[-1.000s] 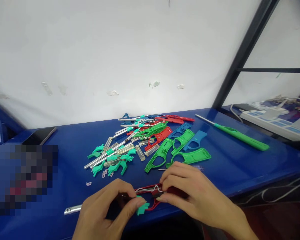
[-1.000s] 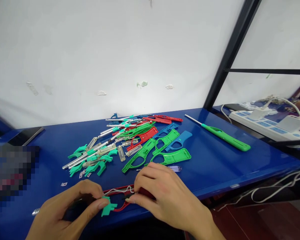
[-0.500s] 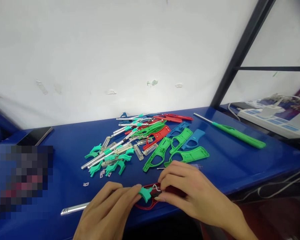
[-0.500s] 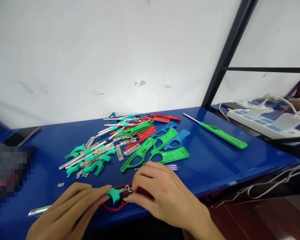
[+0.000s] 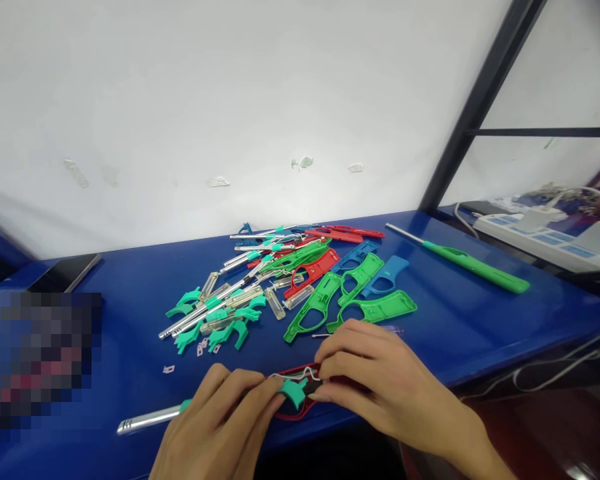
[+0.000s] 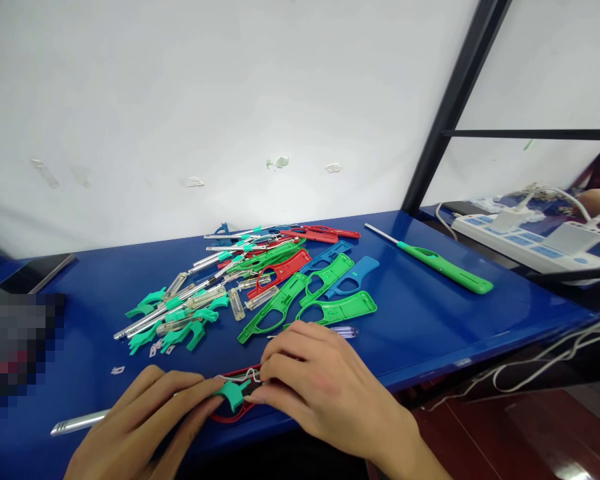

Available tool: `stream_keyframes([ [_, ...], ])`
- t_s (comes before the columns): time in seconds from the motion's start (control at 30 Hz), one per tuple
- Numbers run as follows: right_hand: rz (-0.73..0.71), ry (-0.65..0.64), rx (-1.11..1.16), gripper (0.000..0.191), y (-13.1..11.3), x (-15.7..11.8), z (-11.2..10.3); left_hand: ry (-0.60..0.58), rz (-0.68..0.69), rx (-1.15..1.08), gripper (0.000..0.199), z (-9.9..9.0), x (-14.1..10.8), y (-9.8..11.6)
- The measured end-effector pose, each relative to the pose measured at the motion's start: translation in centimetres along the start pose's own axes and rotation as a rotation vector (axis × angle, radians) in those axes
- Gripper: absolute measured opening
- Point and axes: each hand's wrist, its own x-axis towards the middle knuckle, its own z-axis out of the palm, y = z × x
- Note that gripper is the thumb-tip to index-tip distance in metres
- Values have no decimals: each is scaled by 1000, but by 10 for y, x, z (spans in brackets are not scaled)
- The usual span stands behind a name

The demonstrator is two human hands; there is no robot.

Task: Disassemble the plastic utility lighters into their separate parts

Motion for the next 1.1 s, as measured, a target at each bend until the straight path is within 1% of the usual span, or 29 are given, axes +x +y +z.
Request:
stream_keyframes([
  [0.1,-9,-2,5,20,0,0,0,-5,-24,-30,35,2,1,3],
  [0.23,-25,0,10,20,1,1,0,-5,-61,-75,27,5,0,4],
  [0.33,-30,-3,9,21,1,0,0,-2,-51,-88,25,6,-5,2],
  [0.53,-23,-25,5,22,1,1,0,-54,-46,-85,24,8,-17,0],
  [0.9,-67,0,23,33,0,2,-1,-59,-36,-72,32,15,-28,-2],
  [1.0,-63,2,25,35,0,3,-2,-63,-34,-53,34,14,-28,-3],
  [1.1,-47,2,34,33,0,2,-2,-96,-2,-21,37,9,-26,-6],
])
